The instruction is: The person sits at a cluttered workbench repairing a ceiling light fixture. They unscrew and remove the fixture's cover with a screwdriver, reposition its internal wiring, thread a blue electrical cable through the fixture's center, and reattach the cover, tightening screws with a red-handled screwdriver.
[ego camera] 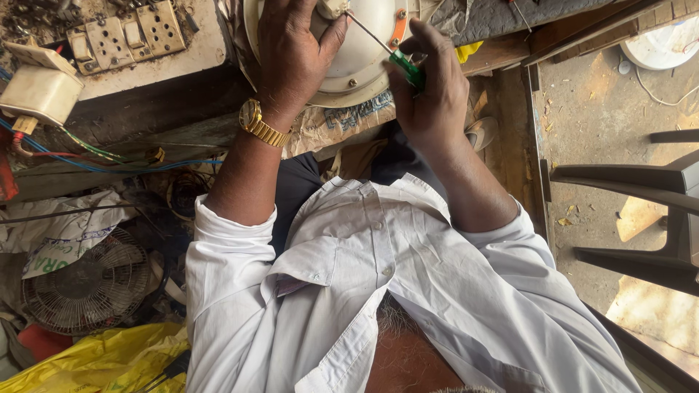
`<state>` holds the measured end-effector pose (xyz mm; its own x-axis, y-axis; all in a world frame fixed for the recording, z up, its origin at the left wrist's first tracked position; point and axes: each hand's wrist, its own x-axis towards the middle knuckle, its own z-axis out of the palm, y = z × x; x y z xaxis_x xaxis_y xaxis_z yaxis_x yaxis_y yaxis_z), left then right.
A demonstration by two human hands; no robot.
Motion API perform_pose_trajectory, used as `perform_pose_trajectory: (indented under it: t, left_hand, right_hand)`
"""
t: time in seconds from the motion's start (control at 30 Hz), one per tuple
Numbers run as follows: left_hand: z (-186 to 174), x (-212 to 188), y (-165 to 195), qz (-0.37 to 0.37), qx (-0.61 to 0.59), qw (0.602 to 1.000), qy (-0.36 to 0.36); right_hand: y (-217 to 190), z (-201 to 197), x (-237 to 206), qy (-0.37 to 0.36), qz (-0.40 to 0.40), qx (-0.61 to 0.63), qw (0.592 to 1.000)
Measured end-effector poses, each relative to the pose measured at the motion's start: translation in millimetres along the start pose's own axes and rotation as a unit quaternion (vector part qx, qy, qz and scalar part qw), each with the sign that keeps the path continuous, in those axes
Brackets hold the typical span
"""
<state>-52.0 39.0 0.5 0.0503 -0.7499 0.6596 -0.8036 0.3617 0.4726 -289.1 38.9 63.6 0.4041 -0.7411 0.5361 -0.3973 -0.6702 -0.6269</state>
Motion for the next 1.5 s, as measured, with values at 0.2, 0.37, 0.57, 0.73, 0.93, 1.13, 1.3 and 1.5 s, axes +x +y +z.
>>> perform_pose_trajectory:
  t: [0.2,0.37,0.57,0.73,0.93,1.13,1.3,1.5]
  left_hand:
    - [-0.8,1.9,-1.4,0.005,0.001,1.000,0.003]
    - [-2.6,3.8,2.5,0.001,-0.002,1.000,0.004]
    - [-8.3,8.3,5.5,0.019,-0.014,1.000,0.015]
    - [-11.6,10.2,2.8,0.015,-0.047,0.999,-0.011]
    - [-22.4,19.4,-4.5,0.045,-0.076,0.994,-0.057]
    - [-24.2,20.0,-4.3,0.051,-0.082,0.994,-0.059]
    - [-23.2,18.2,-6.9,0.020,-0.085,0.992,-0.089]
    - [-24.2,18.9,-7.3,0.044,-0.081,0.993,-0.068]
  right_hand:
    - [-1.1,-2.0,3.9,0.006,-0.063,-0.072,0.995]
    - [-3.3,-2.3,5.4,0.000,-0.083,-0.120,0.989]
    - [10.9,-15.9,11.9,-0.048,-0.046,-0.021,0.998]
    - [23.8,-9.3,26.1,-0.013,0.047,0.153,0.987]
    - [35.5,23.8,56.3,-0.036,0.025,0.113,0.993]
    - [48.4,44.2,62.0,-0.005,-0.020,0.176,0.984]
    - [56.9,43.9,64.1,0.008,0.066,0.314,0.947]
    - [66.6,27.4,63.8,-0.026,-0.025,0.298,0.954]
